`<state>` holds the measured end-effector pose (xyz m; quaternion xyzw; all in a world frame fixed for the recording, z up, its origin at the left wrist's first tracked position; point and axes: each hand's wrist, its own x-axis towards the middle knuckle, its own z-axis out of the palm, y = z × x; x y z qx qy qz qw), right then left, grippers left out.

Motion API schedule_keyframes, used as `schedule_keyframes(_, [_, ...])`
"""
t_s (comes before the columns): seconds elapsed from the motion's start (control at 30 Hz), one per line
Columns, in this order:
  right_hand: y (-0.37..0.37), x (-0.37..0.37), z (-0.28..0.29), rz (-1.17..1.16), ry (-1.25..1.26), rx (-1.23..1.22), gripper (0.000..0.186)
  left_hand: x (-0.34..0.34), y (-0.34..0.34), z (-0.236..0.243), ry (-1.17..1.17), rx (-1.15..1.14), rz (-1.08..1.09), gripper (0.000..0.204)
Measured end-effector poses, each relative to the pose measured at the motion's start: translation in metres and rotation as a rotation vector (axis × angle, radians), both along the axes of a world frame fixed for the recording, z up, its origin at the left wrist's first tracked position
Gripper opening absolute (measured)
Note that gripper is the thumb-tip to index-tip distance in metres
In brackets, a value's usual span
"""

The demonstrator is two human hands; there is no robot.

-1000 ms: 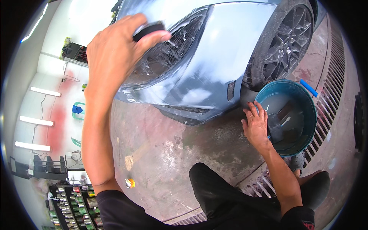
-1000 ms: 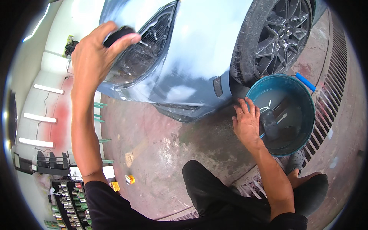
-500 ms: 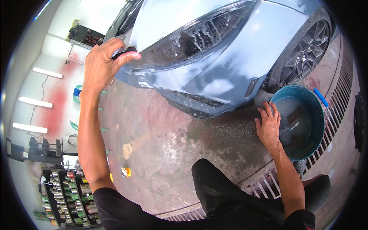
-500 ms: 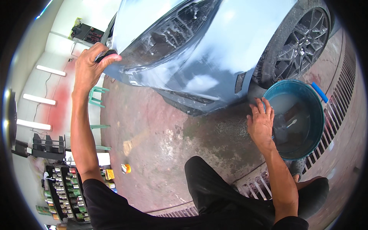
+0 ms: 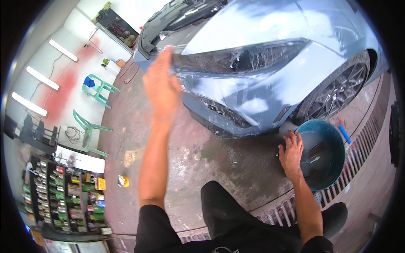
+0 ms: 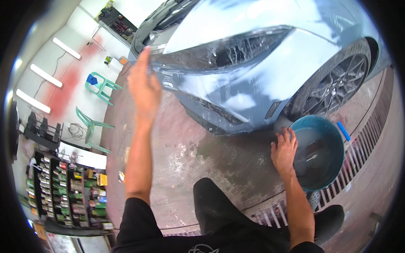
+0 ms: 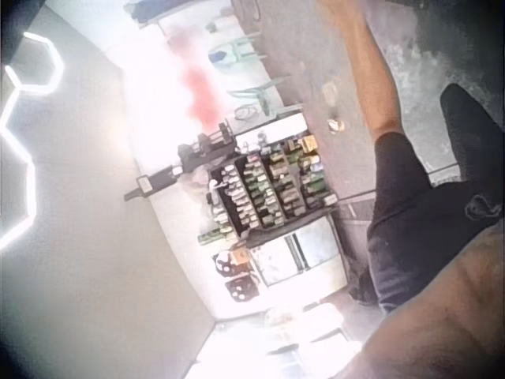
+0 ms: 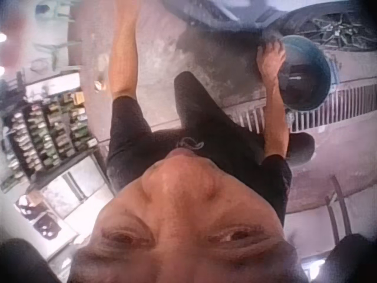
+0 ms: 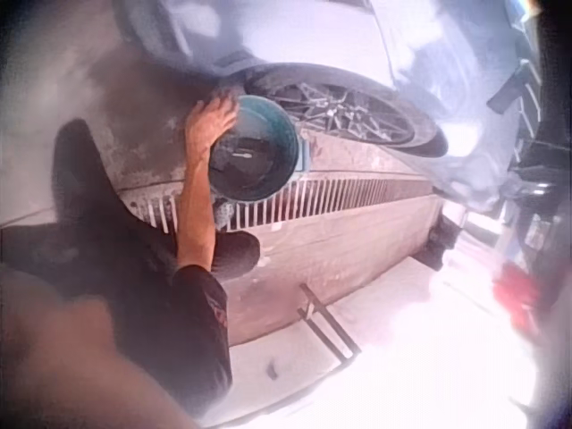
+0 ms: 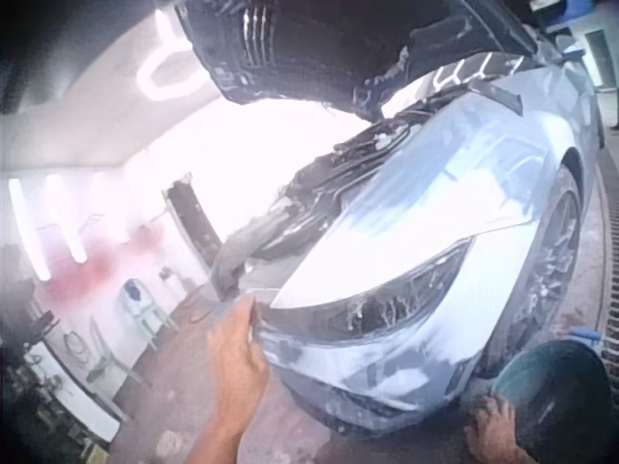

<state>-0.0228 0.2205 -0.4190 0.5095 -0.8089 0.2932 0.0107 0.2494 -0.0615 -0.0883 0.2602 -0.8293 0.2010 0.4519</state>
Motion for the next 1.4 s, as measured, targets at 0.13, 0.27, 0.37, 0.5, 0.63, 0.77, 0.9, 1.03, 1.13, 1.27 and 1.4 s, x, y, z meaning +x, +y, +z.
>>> schedule_keyframes(0.13, [0.001,0.002,-0.003,0.016,0.007,0.006,0.048,-0.050,0.011,-0.040,0.056,0.111,0.213,0.080])
schedule_keyframes(0.27, [-0.001,0.005,0.003,0.040,-0.017,-0.002,0.047,-0.077,0.017,-0.036,0.153,0.094,0.137,0.076])
schedule_keyframes(0.37, [0.003,-0.001,0.001,0.021,-0.023,0.011,0.047,-0.078,0.020,-0.024,0.055,0.120,0.071,0.074])
schedule_keyframes(0.5, [-0.002,0.004,0.006,0.032,-0.051,0.022,0.048,-0.043,0.006,-0.017,0.003,0.177,0.114,0.071])
schedule_keyframes(0.63, [0.000,0.005,0.002,0.005,-0.022,0.030,0.050,-0.098,0.025,0.011,0.000,0.156,0.023,0.066])
schedule_keyframes(0.77, [0.001,0.002,0.007,-0.007,-0.039,0.020,0.048,-0.185,0.040,0.075,-0.050,0.149,-0.144,0.059])
schedule_keyframes(0.9, [0.000,0.002,0.011,0.000,-0.048,0.042,0.049,-0.237,0.046,0.126,-0.163,0.343,-0.084,0.060])
schedule_keyframes(1.03, [0.005,0.001,0.008,0.005,-0.046,0.050,0.047,-0.179,0.029,0.086,-0.080,0.201,-0.171,0.054])
schedule_keyframes(1.13, [0.008,0.001,0.011,-0.006,-0.041,0.035,0.048,-0.120,0.026,0.053,-0.076,0.180,-0.110,0.053])
schedule_keyframes(1.27, [0.004,0.010,0.009,0.019,-0.026,0.038,0.049,-0.047,0.012,0.015,-0.038,0.284,-0.009,0.057])
schedule_keyframes(1.4, [-0.001,0.014,0.008,0.015,0.009,0.068,0.050,-0.041,0.004,0.000,-0.008,0.225,0.059,0.060])
